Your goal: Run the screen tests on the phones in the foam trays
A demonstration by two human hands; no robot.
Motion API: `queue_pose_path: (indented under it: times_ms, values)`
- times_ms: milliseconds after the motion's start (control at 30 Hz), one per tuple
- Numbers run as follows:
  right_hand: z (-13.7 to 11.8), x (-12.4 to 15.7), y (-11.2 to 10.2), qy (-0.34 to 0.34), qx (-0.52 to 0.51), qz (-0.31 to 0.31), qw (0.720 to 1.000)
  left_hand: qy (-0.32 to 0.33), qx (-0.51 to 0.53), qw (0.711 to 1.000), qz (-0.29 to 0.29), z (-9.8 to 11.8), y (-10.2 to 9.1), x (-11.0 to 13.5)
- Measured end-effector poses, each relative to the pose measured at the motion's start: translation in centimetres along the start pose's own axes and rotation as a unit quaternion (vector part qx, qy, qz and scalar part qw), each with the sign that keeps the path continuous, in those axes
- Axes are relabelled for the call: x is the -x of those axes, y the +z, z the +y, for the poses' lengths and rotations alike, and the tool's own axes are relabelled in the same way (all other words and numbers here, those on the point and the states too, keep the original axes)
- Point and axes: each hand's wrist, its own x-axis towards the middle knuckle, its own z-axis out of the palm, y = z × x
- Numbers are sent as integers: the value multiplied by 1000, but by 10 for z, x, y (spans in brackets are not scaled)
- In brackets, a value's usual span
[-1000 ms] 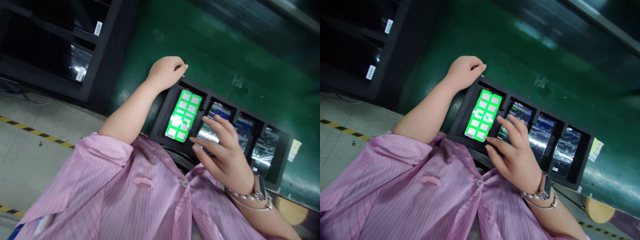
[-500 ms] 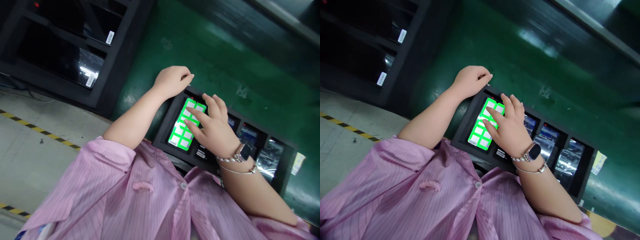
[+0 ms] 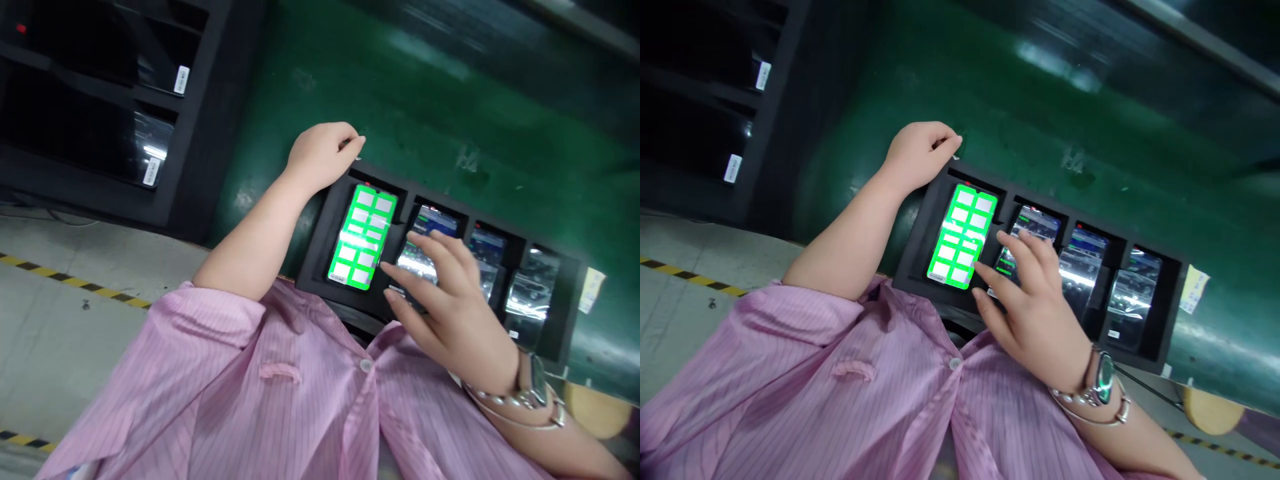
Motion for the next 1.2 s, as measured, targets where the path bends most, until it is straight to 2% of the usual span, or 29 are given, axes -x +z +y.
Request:
queue_pose_path:
  times_ms: [233,433,533,600,733,833,900,1000,1067,1100,1200]
  values:
    - [-18,-2,24,51,87,-50,994,11,10,1000,10,-1,0,0]
    - [-37,3,24,53,79,-67,993,16,7,1000,4,-2,-1,-1]
    - [-41,8,15,46,44,-69,996,23,10,1000,6,-6,-1,-1]
    - [-39,14,1,38,13,-38,998,31,12,999,11,-10,0,-2]
    - [-28,35,-29,46,-30,88,995,46,13,998,29,-21,3,-5]
    - [-17,60,-30,66,-32,183,980,54,3,997,58,-26,4,-6]
    - [-8,79,-20,79,-19,213,974,67,1,994,91,-24,2,-3]
    - [9,108,-5,104,5,220,970,72,9,986,150,-5,-6,15]
    - [21,126,-1,120,19,234,965,82,-2,985,151,18,-12,41]
    - [26,135,0,128,25,240,962,100,-20,987,126,33,-15,57]
    - [36,155,0,147,36,235,960,169,-101,980,3,79,-19,115]
